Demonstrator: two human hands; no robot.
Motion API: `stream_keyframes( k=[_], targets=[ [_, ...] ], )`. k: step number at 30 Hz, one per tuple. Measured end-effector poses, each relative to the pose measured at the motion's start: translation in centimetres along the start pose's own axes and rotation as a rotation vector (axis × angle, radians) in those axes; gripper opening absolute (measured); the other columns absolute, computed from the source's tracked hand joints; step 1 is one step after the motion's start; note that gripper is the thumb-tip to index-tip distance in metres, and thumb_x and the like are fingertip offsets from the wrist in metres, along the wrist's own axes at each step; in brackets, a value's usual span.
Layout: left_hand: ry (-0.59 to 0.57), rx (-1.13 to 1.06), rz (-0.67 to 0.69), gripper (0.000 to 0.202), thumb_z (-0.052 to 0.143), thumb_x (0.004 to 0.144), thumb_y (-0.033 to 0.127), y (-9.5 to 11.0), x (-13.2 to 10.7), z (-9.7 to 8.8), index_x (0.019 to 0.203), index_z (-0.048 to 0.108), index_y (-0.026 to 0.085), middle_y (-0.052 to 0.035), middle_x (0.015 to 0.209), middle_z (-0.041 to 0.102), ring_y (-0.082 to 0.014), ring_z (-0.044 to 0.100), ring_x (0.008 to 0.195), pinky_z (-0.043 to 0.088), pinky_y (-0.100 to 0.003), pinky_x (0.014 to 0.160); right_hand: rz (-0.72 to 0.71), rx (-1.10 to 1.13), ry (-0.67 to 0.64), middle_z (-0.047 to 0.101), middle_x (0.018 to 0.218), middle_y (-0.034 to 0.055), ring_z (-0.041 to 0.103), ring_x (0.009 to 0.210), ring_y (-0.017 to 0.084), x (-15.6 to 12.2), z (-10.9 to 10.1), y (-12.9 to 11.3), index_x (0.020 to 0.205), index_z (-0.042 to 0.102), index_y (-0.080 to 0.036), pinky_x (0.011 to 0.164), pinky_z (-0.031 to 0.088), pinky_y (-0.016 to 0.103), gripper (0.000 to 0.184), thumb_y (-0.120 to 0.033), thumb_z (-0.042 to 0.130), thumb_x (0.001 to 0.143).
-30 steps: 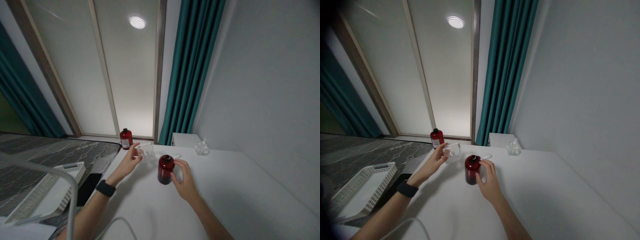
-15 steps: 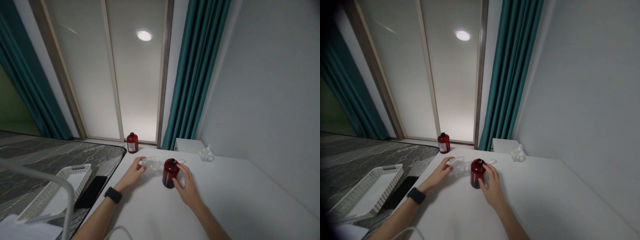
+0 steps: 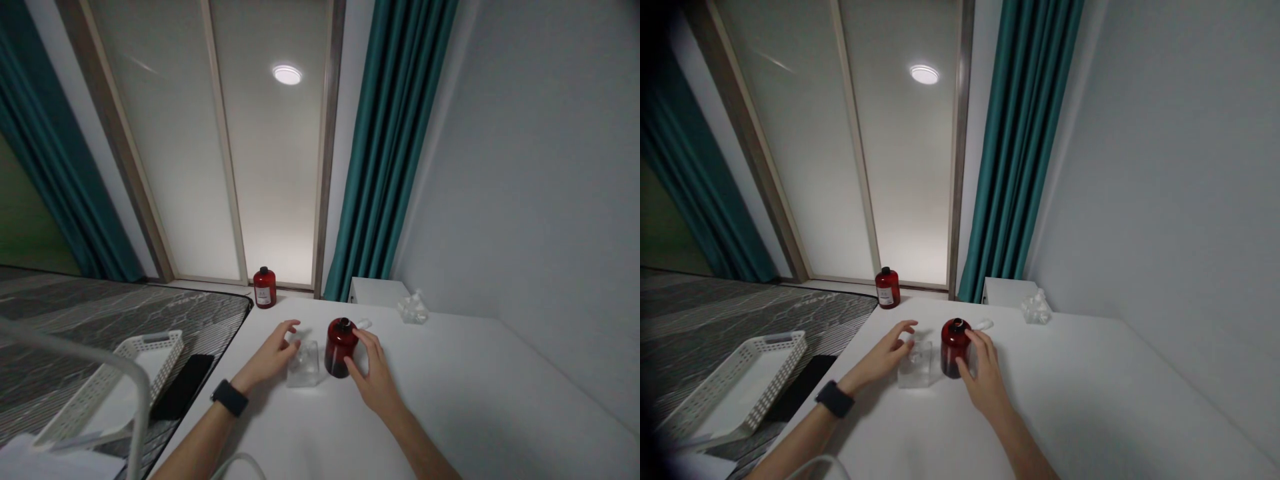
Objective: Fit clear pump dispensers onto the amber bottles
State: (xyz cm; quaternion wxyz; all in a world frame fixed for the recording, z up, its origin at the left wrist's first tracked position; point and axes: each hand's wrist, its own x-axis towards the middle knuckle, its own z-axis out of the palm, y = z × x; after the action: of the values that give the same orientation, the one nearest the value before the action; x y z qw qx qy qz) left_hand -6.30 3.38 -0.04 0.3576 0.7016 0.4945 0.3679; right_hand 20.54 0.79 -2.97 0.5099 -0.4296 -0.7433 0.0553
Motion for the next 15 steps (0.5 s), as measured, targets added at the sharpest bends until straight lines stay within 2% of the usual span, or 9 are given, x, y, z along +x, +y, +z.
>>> stream_keyframes(
  k=[6,9,15],
  targets=[
    [-0.053,0.120,0.040,0.035,0.049,0.094,0.043,0.7,-0.1,-0.4,0.118,0.058,0.019,-0.0053,0.092,0.064,-0.0191,0.058,0.074,0.045,-0.030,0.068,-0.008,-0.007,-0.010,0.056,0.135,0.0135,0.055,0.126,0.030,0.1,-0.2,0.0,0.139,0.046,-0.025,0.107,0.047,0.055,0.051,-0.022,0.058,0.091],
    [-0.076,0.178,0.041,0.035,0.047,0.094,0.041,1.1,-0.2,-0.7,0.120,0.056,0.019,-0.0001,0.076,0.059,-0.0183,0.055,0.068,0.040,-0.029,0.064,-0.012,-0.018,-0.007,0.056,0.134,0.0134,0.055,0.125,0.030,0.0,-0.2,0.0,0.139,0.046,-0.025,0.107,0.046,0.055,0.051,-0.021,0.059,0.090],
    [-0.181,0.242,0.033,0.033,0.046,0.092,0.033,1.6,-0.5,-1.3,0.120,0.053,0.018,0.0070,0.061,0.046,-0.0157,0.047,0.058,0.034,-0.027,0.059,-0.035,-0.041,0.017,0.056,0.132,0.0144,0.055,0.124,0.031,0.1,0.1,-0.3,0.140,0.044,-0.025,0.105,0.047,0.056,0.053,-0.020,0.059,0.090]
  ],
)
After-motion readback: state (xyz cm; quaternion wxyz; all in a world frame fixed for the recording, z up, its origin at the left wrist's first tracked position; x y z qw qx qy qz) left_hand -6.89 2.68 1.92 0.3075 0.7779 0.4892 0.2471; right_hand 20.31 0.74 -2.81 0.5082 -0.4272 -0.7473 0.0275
